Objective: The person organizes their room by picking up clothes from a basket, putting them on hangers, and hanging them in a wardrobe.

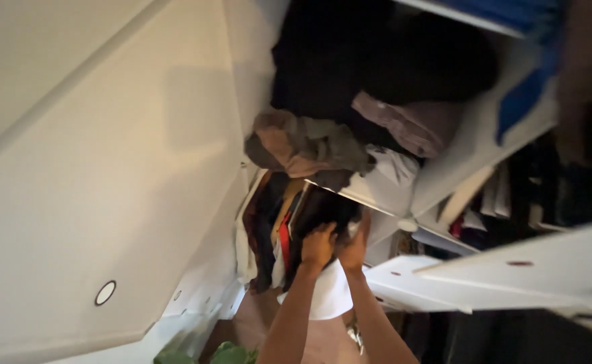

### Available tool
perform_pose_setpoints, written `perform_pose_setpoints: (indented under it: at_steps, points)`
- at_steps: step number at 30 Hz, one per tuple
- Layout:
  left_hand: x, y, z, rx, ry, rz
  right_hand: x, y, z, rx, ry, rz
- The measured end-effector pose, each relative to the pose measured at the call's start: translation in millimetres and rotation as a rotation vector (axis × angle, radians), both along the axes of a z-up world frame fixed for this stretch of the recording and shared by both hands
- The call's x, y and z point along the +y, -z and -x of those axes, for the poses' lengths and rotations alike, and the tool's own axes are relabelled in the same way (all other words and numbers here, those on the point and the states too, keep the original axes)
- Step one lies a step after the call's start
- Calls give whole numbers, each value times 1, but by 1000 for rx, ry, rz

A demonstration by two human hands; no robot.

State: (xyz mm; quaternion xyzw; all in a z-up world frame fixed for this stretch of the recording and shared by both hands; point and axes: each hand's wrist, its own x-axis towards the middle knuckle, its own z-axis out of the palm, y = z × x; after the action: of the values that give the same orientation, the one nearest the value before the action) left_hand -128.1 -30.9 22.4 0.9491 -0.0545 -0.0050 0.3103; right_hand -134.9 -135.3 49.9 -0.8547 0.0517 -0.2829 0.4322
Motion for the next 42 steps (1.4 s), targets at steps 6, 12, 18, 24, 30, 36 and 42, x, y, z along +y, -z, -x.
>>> perform_pose_setpoints:
  at_steps: [6,12,18,24,30,36,42]
  points:
    - [2,4,35,-75,-165,217,8,-28,53,-122,-62,248]
    - [-24,8,111,-533,-359,-3,-61,-27,146,537,-391,167]
    - [-87,14,168,482,353,128,-166,79,251,807,-234,-70]
    - [-155,14,217,592,671,-63,-234,41,362,896,-92,411]
    - [-247,23,268,194,1024,80,-314,39,481,946,431,-526]
    - [-334,35,370,629,894,40,-420,143,669,703,811,-528]
    - [-424,35,463,783,873,118,-474,142,842,860,1011,-553]
